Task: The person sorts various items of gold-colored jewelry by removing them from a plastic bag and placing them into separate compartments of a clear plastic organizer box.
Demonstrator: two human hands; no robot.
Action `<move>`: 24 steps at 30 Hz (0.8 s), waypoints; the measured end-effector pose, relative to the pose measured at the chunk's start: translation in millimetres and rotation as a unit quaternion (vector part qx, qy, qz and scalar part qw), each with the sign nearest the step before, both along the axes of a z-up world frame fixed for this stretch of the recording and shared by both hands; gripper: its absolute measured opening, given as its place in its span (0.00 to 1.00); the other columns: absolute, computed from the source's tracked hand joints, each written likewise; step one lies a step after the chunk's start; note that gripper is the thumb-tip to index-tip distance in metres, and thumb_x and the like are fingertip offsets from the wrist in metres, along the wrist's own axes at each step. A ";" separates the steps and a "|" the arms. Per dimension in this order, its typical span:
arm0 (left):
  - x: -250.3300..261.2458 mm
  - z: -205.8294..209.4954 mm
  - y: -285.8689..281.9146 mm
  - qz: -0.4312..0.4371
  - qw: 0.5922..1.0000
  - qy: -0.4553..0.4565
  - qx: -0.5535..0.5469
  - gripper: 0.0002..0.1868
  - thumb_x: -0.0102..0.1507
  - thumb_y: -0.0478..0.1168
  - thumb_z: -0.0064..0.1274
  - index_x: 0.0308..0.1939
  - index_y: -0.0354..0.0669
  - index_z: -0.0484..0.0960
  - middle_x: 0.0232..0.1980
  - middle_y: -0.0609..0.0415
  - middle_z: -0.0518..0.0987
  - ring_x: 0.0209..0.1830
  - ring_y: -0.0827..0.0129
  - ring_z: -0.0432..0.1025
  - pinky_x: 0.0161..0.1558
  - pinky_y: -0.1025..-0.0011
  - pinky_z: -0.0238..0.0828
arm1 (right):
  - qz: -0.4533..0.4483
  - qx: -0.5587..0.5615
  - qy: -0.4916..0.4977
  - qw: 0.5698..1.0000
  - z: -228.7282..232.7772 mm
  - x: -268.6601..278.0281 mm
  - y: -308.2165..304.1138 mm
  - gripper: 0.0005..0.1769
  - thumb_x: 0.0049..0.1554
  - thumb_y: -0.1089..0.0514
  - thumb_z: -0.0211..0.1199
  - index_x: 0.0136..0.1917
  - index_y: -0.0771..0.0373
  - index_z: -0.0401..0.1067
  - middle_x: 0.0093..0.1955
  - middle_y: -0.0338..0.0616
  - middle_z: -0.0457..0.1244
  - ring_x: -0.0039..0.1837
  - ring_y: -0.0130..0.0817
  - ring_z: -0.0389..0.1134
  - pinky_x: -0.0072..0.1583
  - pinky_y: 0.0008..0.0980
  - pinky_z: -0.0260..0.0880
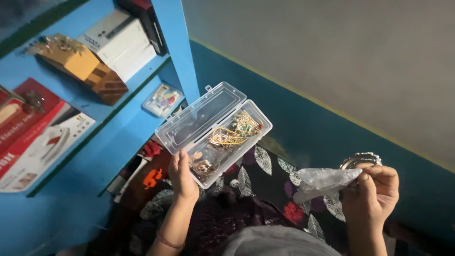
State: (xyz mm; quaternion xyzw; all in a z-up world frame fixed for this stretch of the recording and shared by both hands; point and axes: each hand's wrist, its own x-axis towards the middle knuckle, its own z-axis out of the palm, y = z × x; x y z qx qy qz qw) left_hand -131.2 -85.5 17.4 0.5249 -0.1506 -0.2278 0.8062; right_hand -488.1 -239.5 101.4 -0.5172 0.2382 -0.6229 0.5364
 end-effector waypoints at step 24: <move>77.4 -6.0 27.5 -0.030 0.998 0.045 -0.012 0.27 0.69 0.54 0.50 0.62 0.35 0.76 0.61 0.47 0.78 0.61 0.65 0.72 0.64 0.63 0.66 | 0.053 0.088 0.048 0.994 -17.5 112.1 20.2 0.08 0.65 0.71 0.49 0.55 0.63 0.65 0.53 0.43 0.63 0.58 0.31 0.69 0.67 0.35 0.74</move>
